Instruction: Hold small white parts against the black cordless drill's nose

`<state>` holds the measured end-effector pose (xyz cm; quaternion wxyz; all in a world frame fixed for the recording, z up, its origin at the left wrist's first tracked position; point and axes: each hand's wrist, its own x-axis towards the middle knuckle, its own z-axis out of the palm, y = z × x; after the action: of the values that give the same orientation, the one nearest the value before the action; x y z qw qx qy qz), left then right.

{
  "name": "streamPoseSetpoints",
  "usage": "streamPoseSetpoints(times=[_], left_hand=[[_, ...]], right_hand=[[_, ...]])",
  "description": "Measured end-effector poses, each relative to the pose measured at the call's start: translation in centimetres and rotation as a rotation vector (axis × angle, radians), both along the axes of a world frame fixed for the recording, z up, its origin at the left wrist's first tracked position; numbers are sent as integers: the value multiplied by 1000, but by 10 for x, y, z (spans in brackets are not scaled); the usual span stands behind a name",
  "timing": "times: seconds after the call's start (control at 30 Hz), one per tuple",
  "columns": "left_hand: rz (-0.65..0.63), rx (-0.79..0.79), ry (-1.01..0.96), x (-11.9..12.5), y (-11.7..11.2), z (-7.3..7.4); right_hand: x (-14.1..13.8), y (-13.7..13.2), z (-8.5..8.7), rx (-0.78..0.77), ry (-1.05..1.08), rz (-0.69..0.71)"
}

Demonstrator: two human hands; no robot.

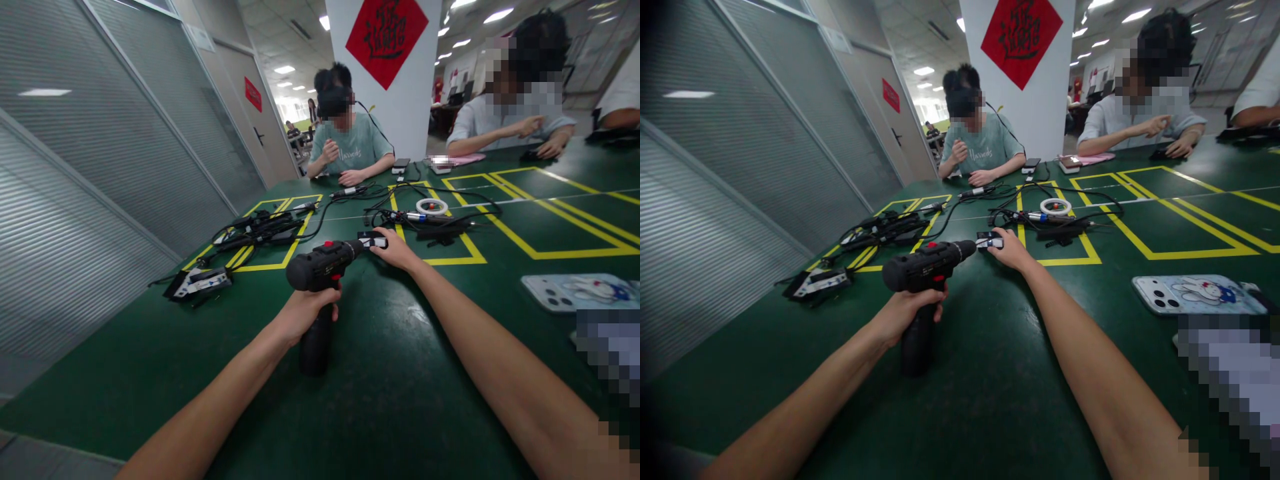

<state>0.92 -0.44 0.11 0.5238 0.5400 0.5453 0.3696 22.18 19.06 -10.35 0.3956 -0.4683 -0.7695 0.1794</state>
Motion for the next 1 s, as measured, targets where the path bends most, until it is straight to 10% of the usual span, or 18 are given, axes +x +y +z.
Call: streamPoseSetpoints(times=[1.0], left_hand=[[-43,-6,5,-3,2,-4]], right_hand=[[-3,-6,1,-57,-38,-7]])
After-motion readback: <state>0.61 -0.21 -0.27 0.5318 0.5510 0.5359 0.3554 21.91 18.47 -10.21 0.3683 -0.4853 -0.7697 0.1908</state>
